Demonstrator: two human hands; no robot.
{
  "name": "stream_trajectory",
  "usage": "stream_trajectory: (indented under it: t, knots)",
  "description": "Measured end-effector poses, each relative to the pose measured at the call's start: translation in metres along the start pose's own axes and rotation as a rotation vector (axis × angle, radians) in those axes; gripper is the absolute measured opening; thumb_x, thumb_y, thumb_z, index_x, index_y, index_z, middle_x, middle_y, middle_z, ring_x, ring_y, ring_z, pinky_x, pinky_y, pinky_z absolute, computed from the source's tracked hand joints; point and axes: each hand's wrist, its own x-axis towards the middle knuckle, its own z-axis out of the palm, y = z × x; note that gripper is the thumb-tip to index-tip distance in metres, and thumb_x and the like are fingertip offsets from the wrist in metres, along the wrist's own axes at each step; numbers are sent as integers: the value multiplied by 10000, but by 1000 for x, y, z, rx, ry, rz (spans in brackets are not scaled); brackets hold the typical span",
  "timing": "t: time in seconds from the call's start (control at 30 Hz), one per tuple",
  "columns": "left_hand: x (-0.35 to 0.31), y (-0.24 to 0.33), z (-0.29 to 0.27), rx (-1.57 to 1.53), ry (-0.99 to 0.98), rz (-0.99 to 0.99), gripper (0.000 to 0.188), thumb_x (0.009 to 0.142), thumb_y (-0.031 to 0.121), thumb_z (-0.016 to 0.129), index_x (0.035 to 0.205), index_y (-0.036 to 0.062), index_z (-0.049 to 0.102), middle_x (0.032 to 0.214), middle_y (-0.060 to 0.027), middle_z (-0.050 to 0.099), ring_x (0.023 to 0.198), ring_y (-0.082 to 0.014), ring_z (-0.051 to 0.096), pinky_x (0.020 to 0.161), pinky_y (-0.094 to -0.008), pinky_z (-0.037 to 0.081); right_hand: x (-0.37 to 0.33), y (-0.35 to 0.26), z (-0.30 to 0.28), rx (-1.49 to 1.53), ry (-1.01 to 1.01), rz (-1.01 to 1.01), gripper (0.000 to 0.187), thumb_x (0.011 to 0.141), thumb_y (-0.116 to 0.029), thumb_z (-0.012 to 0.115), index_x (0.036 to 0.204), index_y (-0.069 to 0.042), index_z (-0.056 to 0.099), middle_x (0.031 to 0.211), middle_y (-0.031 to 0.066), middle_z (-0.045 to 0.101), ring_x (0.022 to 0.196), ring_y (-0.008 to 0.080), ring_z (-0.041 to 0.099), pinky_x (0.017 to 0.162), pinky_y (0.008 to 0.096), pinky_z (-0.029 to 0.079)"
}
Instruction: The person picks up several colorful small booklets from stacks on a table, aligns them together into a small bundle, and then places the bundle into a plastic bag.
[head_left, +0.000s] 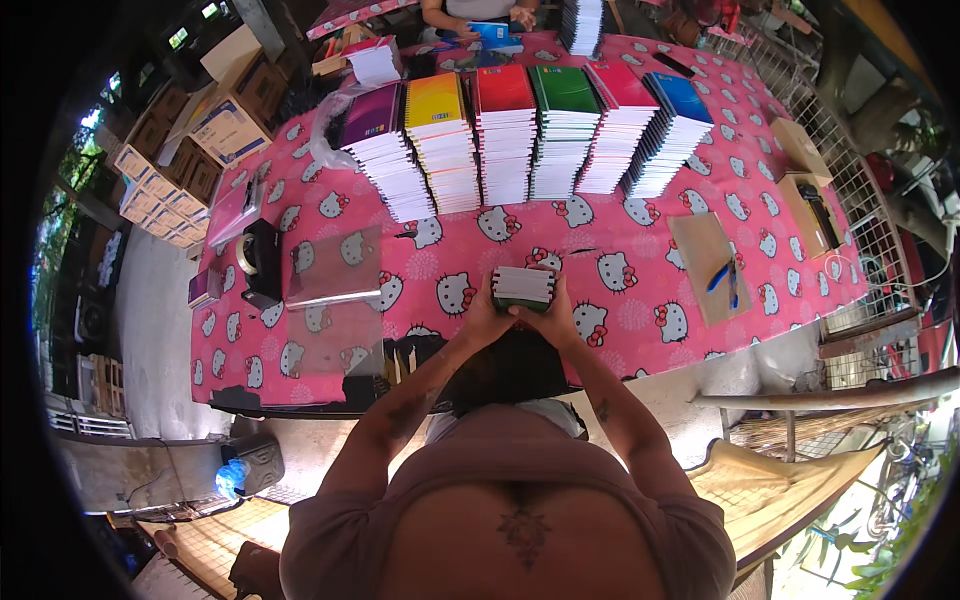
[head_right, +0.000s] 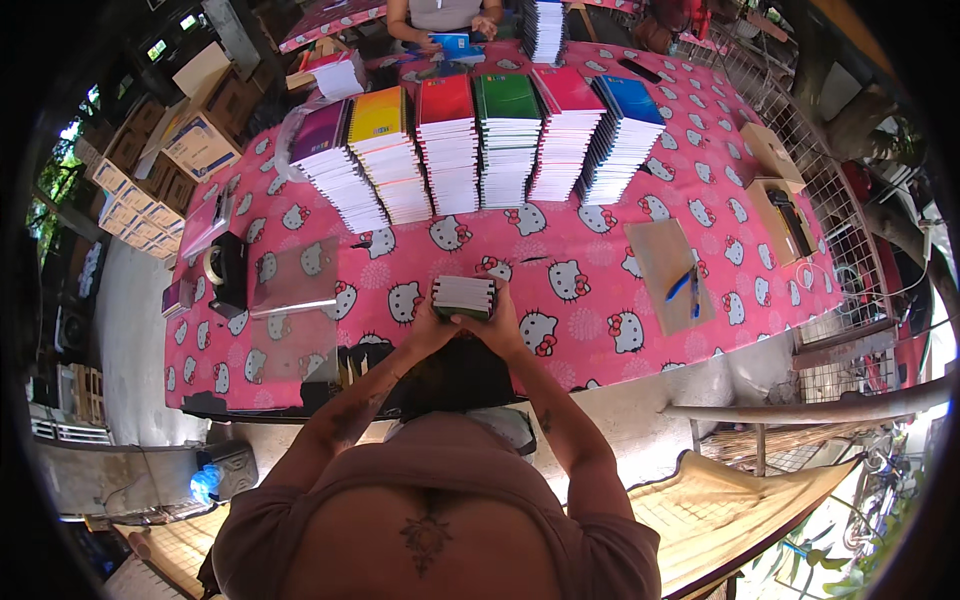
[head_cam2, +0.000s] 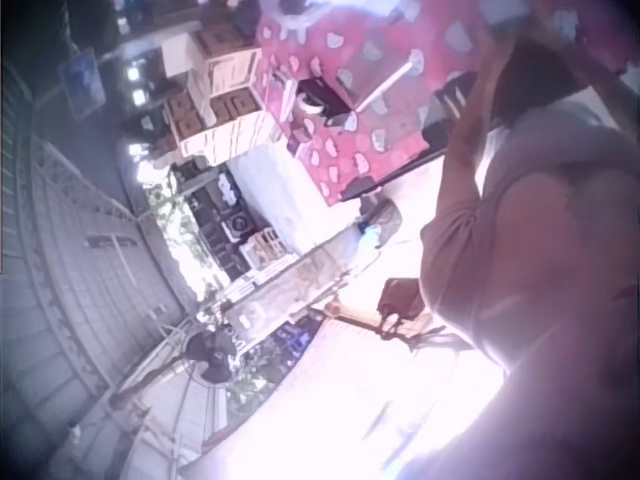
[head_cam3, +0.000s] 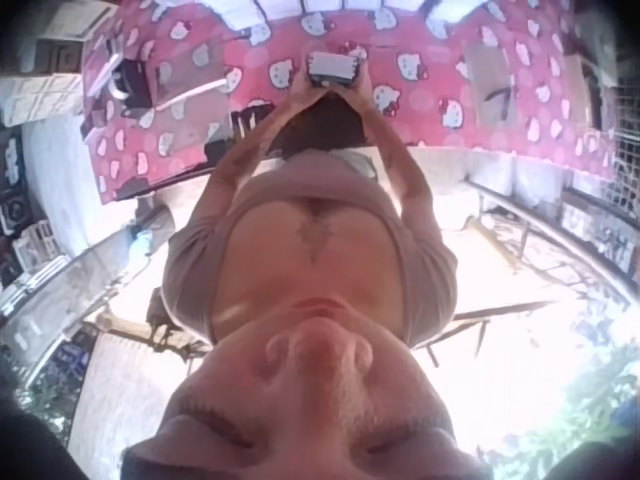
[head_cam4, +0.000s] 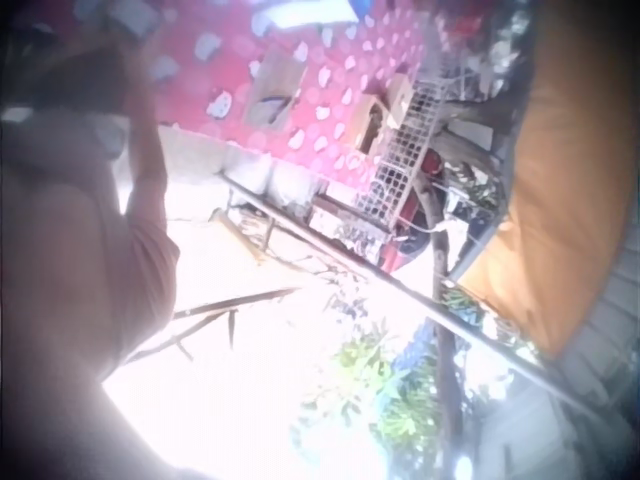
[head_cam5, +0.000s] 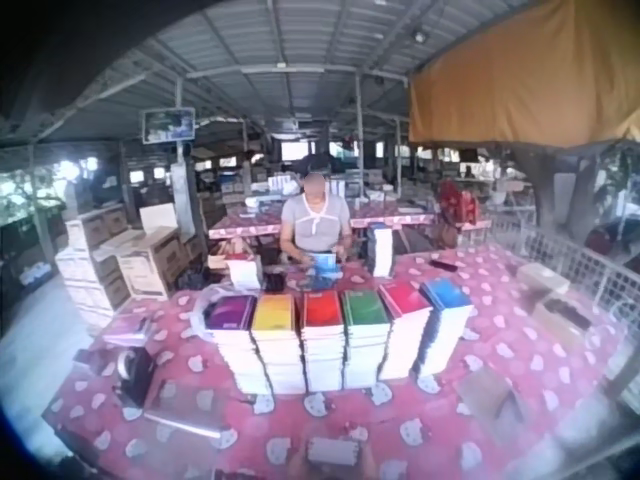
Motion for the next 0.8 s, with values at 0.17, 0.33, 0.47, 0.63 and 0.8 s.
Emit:
stream_trajectory:
  t: [0.17,0.33,0.47,0.63,0.8]
  knots:
    - [-9,48,-7,-3,-98,-263,779,818,267,815,1403,16,366,1187,-170,649,1101,-260,656,924,-367,522,-4,-23,-1,-25,77,157,709,787,-205,868,1314,-23,430,1113,117,650,1048,218,651,895,364,542]
    - [51,147,-81,656,81,312,749,790,197,793,1427,10,446,1256,-232,588,1171,-368,587,988,-454,484,-16,-54,1,438,189,523,507,860,-231,808,1230,-19,534,1079,93,664,934,182,681,785,346,579]
    - [141,218,-158,1085,360,613,502,814,85,763,1294,78,615,1184,-150,645,1051,-362,608,894,-429,497,-27,-43,-3,485,230,609,429,876,-241,794,1182,-26,584,1057,77,672,875,167,688,744,334,584]
    - [183,200,-219,1144,134,457,293,867,143,728,1143,57,680,998,-138,708,891,-350,681,809,-453,542,-35,-29,7,491,202,605,421,873,-248,800,1164,-22,595,1051,72,673,890,164,685,749,330,582]
    - [173,221,-217,1187,637,481,221,923,118,665,1137,63,673,914,-161,716,782,-362,690,646,-431,559,-39,-33,15,486,237,577,528,863,-282,813,1222,-24,525,1100,97,651,919,182,678,756,329,575]
